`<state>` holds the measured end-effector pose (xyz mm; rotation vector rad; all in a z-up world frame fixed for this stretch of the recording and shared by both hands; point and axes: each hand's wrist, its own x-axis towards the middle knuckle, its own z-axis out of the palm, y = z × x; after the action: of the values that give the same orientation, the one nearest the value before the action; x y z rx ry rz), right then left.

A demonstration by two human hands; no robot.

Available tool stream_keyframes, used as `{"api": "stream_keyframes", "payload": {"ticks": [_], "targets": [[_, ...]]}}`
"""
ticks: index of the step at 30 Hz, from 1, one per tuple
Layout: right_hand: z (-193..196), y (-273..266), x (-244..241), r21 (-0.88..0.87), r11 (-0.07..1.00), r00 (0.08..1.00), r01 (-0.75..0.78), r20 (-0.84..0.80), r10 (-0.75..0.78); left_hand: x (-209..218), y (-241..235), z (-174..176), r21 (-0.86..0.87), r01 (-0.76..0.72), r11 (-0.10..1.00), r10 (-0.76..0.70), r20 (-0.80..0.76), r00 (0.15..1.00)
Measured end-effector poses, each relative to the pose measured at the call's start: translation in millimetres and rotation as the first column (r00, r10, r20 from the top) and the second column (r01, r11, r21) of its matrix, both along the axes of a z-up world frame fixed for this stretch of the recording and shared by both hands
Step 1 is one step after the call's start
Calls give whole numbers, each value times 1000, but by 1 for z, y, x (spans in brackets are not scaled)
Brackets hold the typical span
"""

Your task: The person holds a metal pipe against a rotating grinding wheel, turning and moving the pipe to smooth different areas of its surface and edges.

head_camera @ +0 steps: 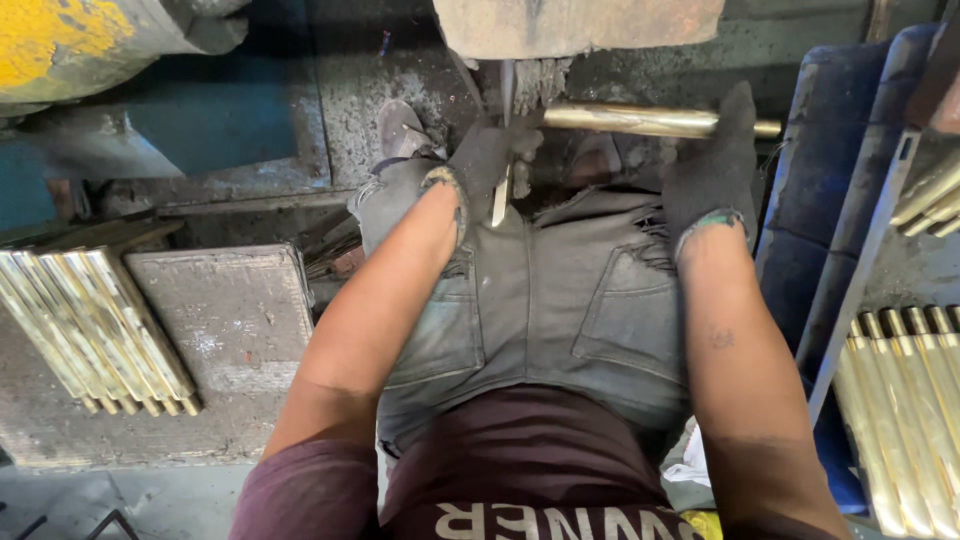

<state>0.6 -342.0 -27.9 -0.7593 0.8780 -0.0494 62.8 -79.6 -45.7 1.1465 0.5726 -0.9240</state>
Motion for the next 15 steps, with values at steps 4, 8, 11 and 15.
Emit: {"api": "stream_keyframes", "payload": {"ticks": [4, 8, 11, 15], "targets": [[-3, -1, -2, 50, 999, 999, 14, 46, -17, -2, 4, 8, -63, 12, 998, -8, 63, 998], [1, 1, -18, -33, 999, 987, 15, 159, -10, -18, 8, 27, -10, 61, 998, -56, 262, 963], [11, 3, -25, 5, 999, 958, 50, 282, -49, -35, 10, 40, 61, 78, 995, -97, 428, 898], [23, 8, -27, -42, 999, 947, 34, 322, -19, -39, 11, 47, 177, 71, 982, -164, 596, 786]]}}
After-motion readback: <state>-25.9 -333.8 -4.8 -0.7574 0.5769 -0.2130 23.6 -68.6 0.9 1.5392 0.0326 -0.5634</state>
